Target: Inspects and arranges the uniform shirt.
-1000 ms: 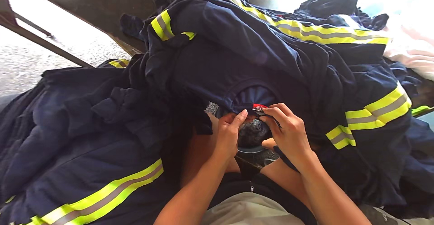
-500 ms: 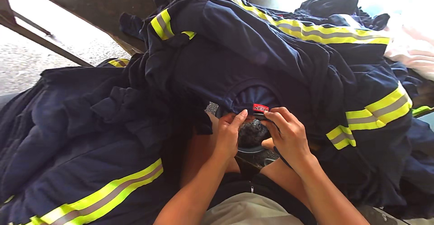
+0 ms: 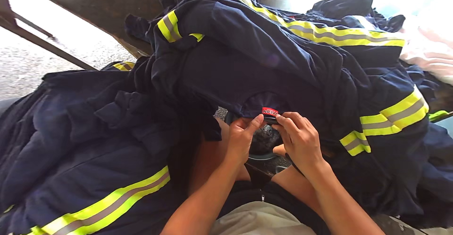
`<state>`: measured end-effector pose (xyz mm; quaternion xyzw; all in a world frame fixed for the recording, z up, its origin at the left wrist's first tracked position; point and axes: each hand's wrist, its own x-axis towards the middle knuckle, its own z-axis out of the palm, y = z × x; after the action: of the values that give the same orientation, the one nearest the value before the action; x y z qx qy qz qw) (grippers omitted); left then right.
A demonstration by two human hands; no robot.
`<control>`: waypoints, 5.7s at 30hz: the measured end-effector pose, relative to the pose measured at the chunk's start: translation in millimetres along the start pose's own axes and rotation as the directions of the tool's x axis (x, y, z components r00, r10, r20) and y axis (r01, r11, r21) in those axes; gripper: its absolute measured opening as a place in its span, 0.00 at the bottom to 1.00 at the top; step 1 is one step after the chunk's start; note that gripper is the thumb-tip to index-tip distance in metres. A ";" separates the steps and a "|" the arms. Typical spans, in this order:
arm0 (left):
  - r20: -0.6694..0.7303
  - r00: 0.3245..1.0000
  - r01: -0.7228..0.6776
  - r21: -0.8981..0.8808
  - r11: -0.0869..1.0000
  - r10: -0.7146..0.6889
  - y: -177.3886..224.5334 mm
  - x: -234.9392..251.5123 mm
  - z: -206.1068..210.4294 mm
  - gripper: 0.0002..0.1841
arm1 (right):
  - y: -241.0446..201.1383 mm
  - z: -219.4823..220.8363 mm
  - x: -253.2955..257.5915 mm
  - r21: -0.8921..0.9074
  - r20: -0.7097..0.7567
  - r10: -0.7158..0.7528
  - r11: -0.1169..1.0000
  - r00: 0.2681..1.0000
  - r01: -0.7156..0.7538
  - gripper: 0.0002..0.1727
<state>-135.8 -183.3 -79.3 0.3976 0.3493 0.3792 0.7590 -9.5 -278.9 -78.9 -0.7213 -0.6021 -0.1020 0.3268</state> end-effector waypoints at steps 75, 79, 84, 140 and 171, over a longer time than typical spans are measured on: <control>0.283 0.655 -0.733 0.017 0.680 0.700 4.0 26.0 -28.8 0.10 | -13.4 13.3 25.9 0.292 -0.014 0.046 0.955 0.999 -0.040 0.16; 0.297 0.647 -0.740 0.019 0.673 0.703 4.3 26.2 -28.2 0.11 | -18.8 15.1 33.6 0.304 -0.065 0.007 0.953 0.998 0.013 0.14; 0.295 0.673 -0.707 -0.012 0.707 0.678 6.0 24.1 -31.2 0.09 | -13.5 13.1 36.3 0.269 -0.055 0.022 0.963 0.998 -0.006 0.12; 0.307 0.768 -0.504 -0.252 0.826 0.562 12.7 9.8 -30.8 0.07 | -29.7 7.2 73.5 0.609 0.051 0.068 0.788 0.996 -0.086 0.30; 0.250 0.701 -0.688 -0.007 0.726 0.667 0.1 15.1 -33.1 0.07 | -26.2 9.7 37.6 0.199 -0.054 -0.073 0.976 0.996 0.083 0.15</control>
<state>-156.3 -159.1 -97.2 0.5726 0.1022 0.5664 0.5839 -26.9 -241.4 -56.9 -0.6579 -0.6293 -0.0701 0.4077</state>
